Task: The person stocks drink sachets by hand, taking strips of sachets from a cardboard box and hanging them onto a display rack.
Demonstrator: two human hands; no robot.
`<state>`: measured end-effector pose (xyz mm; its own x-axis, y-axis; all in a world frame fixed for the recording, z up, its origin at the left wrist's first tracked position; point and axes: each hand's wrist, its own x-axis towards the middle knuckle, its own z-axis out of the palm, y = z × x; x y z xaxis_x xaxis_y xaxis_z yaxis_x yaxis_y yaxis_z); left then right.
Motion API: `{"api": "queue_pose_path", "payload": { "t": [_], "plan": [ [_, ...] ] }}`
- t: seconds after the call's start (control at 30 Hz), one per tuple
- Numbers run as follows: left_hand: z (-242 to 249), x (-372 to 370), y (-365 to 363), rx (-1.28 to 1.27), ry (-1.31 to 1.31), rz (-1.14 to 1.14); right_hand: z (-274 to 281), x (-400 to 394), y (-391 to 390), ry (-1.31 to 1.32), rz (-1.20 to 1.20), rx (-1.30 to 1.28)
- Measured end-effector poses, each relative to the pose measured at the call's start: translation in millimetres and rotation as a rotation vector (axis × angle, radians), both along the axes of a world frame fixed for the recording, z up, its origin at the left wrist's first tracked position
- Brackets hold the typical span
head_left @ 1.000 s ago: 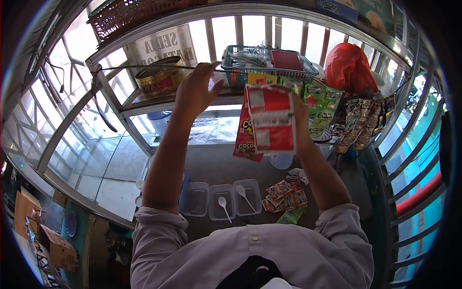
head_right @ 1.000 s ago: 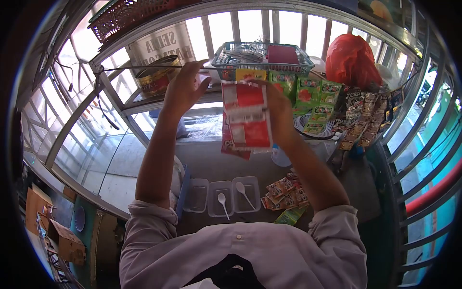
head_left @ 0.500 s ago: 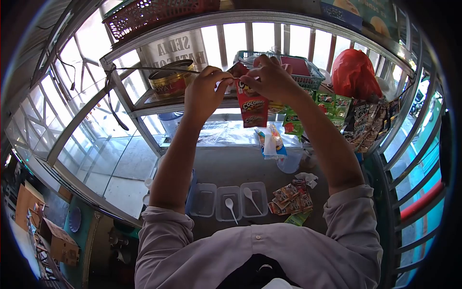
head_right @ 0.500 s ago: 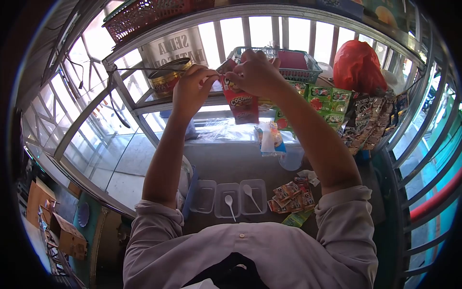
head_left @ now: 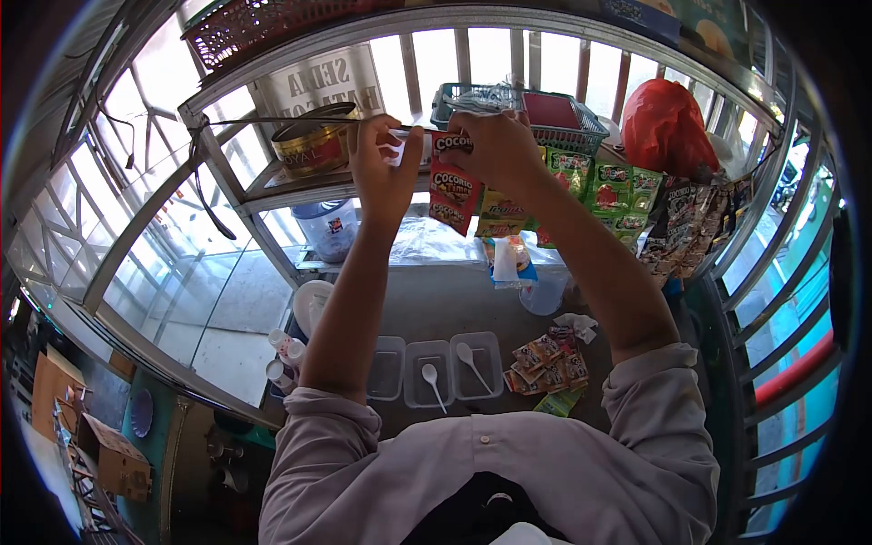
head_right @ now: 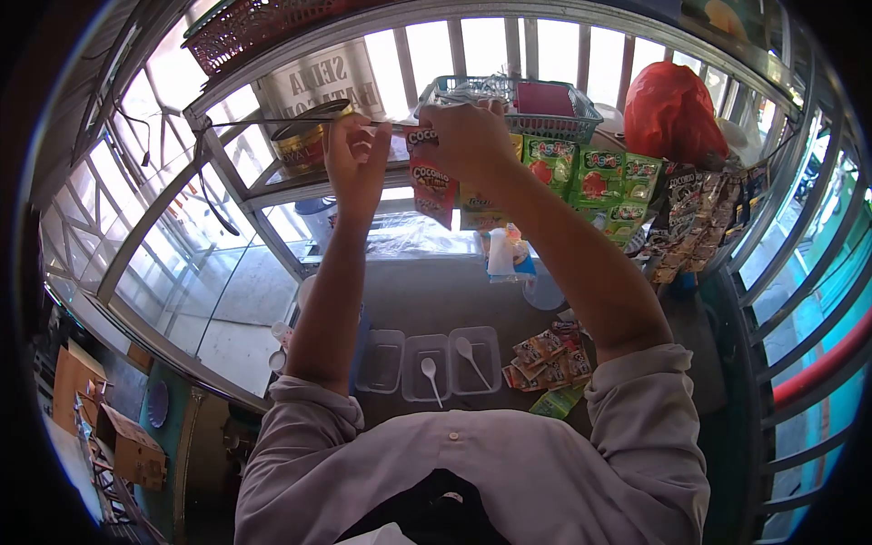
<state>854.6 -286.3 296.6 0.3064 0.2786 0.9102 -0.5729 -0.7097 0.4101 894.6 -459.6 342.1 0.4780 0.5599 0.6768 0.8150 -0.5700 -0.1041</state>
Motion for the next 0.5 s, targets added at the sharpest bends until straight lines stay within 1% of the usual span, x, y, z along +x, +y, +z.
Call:
{"api": "queue_pose_path", "payload": {
  "t": [0.03, 0.07, 0.1, 0.13, 0.17, 0.23, 0.27, 0.3, 0.37, 0.4, 0.43, 0.47, 0.5],
  "plan": [
    [-5.6, 6.7, 1.6, 0.001, 0.003, 0.0, -3.0, 1.6, 1.2, 0.008, -0.002, 0.006],
    [-11.8, 14.2, 2.0, -0.033, 0.024, -0.091, -6.3, 3.7, 2.1, 0.012, -0.003, 0.006],
    [-15.6, 18.6, 1.3, -0.067, 0.046, -0.182, -10.6, 5.8, 2.5, -0.042, -0.035, -0.015],
    [-18.9, 22.3, 3.3, 0.02, 0.038, -0.086, -14.8, 7.6, 2.8, -0.096, -0.067, -0.038],
    [-21.4, 26.9, 5.8, 0.016, 0.046, -0.088, -18.2, 9.5, 3.0, -0.087, -0.068, -0.042],
    [-21.1, 30.0, 5.4, -0.306, -0.028, -0.465, -23.7, 12.0, 2.1, -0.078, -0.071, -0.032],
    [-22.8, 33.5, 1.3, -0.422, -0.114, -0.526, -25.5, 13.1, 0.2, -0.07, -0.07, -0.038],
    [-25.0, 32.9, -2.9, -0.432, -0.107, -0.522, -24.8, 11.5, -3.0, -0.046, -0.025, -0.031],
    [-31.0, 29.9, -11.1, -0.461, 0.134, -0.417, -29.6, 13.2, -7.7, -0.009, 0.022, -0.03],
    [-35.9, 38.4, -13.7, -0.488, 0.099, -0.552, -33.2, 15.9, -10.3, -0.045, 0.068, -0.04],
    [-42.8, 41.4, -11.1, -0.498, 0.108, -0.55, -37.4, 17.5, -13.8, -0.081, 0.114, -0.049],
    [-48.5, 44.6, -7.5, -0.381, 0.212, -0.566, -43.6, 16.5, -19.5, -0.18, 0.131, -0.038],
    [-50.3, 44.4, -6.7, -0.261, 0.315, -0.582, -48.4, 12.9, -25.6, -0.17, 0.129, -0.042]
  ]
}}
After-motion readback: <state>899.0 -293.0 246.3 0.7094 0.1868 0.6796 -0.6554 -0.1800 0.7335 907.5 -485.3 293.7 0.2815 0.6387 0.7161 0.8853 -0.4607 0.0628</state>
